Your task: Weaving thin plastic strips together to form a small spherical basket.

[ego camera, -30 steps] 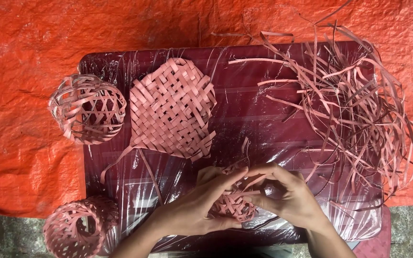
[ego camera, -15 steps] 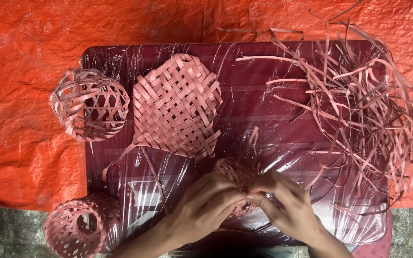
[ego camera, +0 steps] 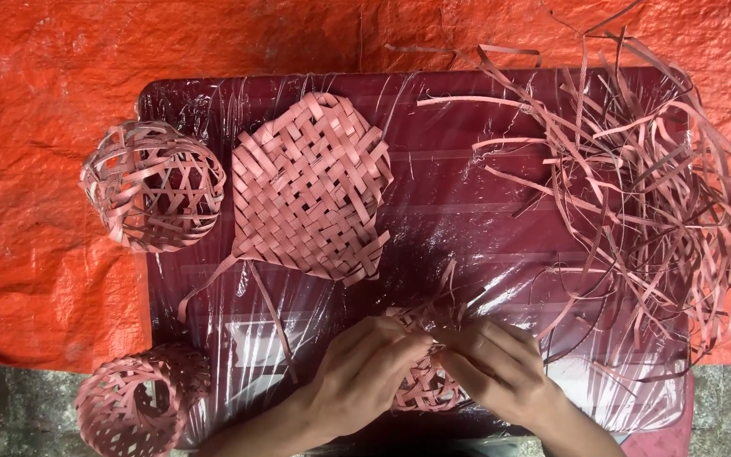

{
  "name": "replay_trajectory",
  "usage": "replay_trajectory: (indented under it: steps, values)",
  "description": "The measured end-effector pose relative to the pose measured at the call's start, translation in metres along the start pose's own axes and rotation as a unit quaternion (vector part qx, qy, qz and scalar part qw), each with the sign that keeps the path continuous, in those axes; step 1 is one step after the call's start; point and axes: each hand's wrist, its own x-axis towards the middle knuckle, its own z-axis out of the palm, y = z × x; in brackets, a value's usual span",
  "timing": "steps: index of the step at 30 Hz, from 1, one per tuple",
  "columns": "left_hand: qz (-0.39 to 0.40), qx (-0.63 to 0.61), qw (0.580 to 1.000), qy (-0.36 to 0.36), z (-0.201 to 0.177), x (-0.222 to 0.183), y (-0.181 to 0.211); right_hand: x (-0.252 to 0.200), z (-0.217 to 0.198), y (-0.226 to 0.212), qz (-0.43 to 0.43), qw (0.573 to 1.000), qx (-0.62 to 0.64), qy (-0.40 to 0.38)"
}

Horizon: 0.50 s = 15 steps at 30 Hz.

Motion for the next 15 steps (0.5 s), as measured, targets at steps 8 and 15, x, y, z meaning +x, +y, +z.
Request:
replay_trajectory:
  steps: [8,15]
  values:
    - [0.13,0.121,0.98,0.088,0.002,0.001,0.001,0.004,-0.002,-0.008,0.15,0.974,0.166,-0.035]
    - [0.265,0.272,0.919,0.107,-0.012,0.021,0.003,0.003,-0.006,-0.017,0.389,0.836,0.377,0.088]
